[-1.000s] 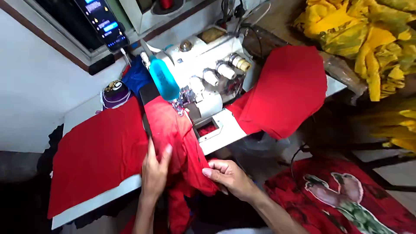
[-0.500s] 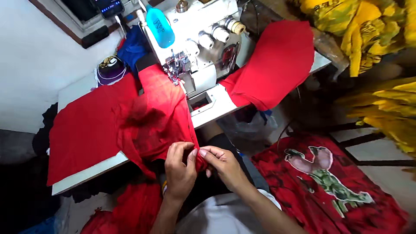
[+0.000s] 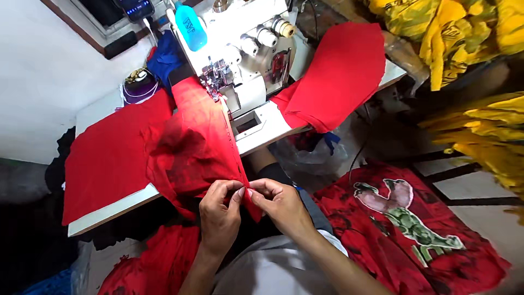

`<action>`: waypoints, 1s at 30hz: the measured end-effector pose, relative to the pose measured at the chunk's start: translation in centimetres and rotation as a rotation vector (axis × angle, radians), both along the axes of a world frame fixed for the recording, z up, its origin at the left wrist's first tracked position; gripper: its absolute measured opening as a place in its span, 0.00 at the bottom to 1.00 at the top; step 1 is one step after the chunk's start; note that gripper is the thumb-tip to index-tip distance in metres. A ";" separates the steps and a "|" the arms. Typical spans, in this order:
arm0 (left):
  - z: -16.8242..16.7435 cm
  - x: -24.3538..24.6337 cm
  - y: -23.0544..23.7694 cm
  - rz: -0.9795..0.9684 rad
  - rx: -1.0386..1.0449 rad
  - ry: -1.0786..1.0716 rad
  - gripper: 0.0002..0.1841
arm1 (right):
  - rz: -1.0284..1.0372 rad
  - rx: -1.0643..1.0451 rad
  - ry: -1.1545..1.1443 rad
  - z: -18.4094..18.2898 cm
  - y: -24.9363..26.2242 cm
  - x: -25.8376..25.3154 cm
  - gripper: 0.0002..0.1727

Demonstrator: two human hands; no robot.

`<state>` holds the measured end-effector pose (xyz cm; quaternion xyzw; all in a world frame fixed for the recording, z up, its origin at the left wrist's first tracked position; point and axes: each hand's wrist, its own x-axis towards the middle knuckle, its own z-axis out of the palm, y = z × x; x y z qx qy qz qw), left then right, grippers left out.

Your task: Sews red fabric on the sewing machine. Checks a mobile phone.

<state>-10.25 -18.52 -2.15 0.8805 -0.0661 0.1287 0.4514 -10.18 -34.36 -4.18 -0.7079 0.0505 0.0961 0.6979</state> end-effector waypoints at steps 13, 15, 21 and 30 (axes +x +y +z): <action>4.4 8.5 2.5 -0.026 0.234 -0.129 0.13 | -0.045 0.251 -0.047 -0.6 0.1 2.1 0.09; 3.4 11.2 2.5 0.004 0.392 -0.226 0.17 | -0.051 0.324 -0.004 -0.5 -0.1 1.4 0.09; 1.9 14.0 2.2 0.052 0.594 -0.117 0.25 | -0.067 0.475 0.098 0.5 0.1 2.8 0.10; 4.0 22.2 3.5 0.070 0.708 0.058 0.26 | -0.117 0.531 0.092 0.6 2.2 11.7 0.08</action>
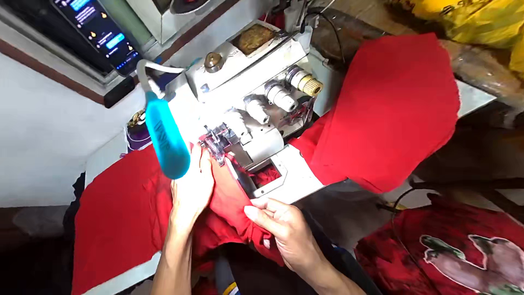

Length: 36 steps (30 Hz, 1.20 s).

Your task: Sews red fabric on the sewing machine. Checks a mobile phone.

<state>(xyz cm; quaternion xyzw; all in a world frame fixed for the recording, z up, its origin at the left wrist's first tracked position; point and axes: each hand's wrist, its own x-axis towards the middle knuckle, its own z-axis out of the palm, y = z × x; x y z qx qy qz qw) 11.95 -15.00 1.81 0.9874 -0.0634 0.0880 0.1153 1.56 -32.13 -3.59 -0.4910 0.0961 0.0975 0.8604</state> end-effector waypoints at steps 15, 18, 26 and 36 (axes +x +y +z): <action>-8.4 -17.0 1.9 0.279 -0.492 -0.071 0.23 | 0.082 0.127 0.128 0.5 -0.3 1.8 0.11; -5.4 -18.1 3.6 0.302 -0.704 -0.051 0.14 | 0.209 0.324 0.163 0.3 0.2 1.2 0.14; 4.5 -11.7 9.2 0.147 -0.259 -0.387 0.27 | 0.013 -0.097 0.052 0.0 1.4 -0.2 0.07; -2.3 -10.1 -3.2 0.133 -0.812 0.118 0.08 | 0.072 -0.168 -0.069 -0.3 -0.9 0.3 0.05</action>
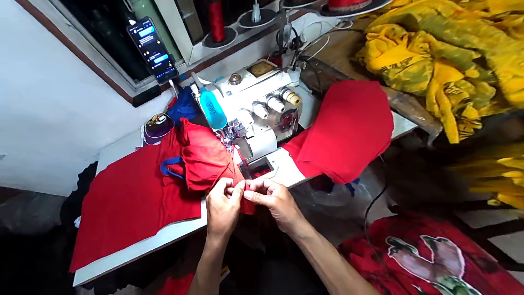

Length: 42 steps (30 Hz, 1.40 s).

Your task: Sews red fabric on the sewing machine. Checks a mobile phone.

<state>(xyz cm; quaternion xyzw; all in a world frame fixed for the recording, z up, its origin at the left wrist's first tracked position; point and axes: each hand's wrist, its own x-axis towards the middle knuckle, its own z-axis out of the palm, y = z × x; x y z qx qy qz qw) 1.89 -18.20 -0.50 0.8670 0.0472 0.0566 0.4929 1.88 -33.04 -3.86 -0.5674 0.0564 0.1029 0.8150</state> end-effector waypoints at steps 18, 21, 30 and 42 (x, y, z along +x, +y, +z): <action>1.8 -1.4 -0.2 0.027 -0.602 0.211 0.03 | 0.093 0.017 0.018 1.0 -0.6 3.0 0.11; 0.7 -3.0 -0.7 0.035 0.226 -0.450 0.06 | 0.061 -0.127 -0.025 1.2 -1.1 1.6 0.09; -2.3 -4.0 -0.1 -0.172 0.504 -0.704 0.07 | 0.064 -0.096 0.000 1.0 -1.5 -2.7 0.08; -2.5 -5.0 -0.4 -0.210 0.547 -0.759 0.07 | 0.077 -0.206 -0.023 3.1 -1.7 -4.0 0.12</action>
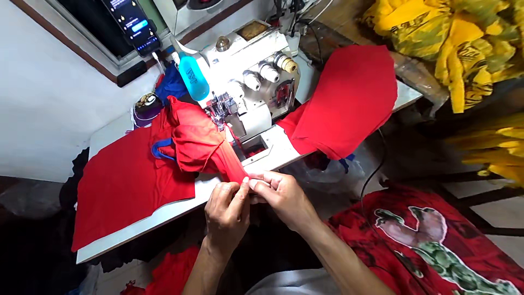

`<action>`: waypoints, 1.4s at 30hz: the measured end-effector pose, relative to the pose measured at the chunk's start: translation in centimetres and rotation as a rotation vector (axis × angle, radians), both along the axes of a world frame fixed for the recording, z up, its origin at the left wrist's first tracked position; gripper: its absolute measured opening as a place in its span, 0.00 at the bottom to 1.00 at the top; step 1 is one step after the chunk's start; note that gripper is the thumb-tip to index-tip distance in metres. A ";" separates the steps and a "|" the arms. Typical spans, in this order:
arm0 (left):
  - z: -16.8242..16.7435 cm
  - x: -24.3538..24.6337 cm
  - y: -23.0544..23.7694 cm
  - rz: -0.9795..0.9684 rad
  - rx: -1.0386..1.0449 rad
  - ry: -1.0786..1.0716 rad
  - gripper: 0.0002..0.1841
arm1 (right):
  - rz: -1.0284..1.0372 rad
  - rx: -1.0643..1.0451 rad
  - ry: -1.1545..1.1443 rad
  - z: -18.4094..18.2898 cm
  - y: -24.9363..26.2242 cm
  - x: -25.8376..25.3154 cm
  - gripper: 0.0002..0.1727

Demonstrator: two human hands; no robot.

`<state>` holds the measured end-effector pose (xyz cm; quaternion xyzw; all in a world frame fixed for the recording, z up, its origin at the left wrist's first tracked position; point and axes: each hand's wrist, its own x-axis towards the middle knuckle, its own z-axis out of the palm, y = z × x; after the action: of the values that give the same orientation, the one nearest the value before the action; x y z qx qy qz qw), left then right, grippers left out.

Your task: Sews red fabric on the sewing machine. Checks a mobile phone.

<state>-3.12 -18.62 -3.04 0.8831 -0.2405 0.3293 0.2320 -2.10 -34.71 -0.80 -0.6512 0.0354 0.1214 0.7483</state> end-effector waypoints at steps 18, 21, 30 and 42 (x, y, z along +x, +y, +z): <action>2.0 4.6 2.4 0.157 -1.476 0.503 0.08 | -0.295 0.376 0.088 -0.6 0.5 0.2 0.05; 3.3 6.9 3.7 0.255 -1.185 0.448 0.05 | -0.298 0.384 0.094 -0.5 1.7 1.8 0.05; 4.5 16.3 7.7 0.369 -0.767 0.452 0.07 | -0.339 0.308 0.119 -0.5 5.6 8.3 0.11; 0.3 4.2 6.8 0.573 -0.805 0.564 0.27 | -0.152 -0.005 0.043 -1.6 5.9 7.3 0.18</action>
<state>1.08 -11.83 -2.74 0.8088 0.2244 0.1964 0.5068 5.15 -28.81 -2.36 -0.6457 0.1010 0.0780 0.7529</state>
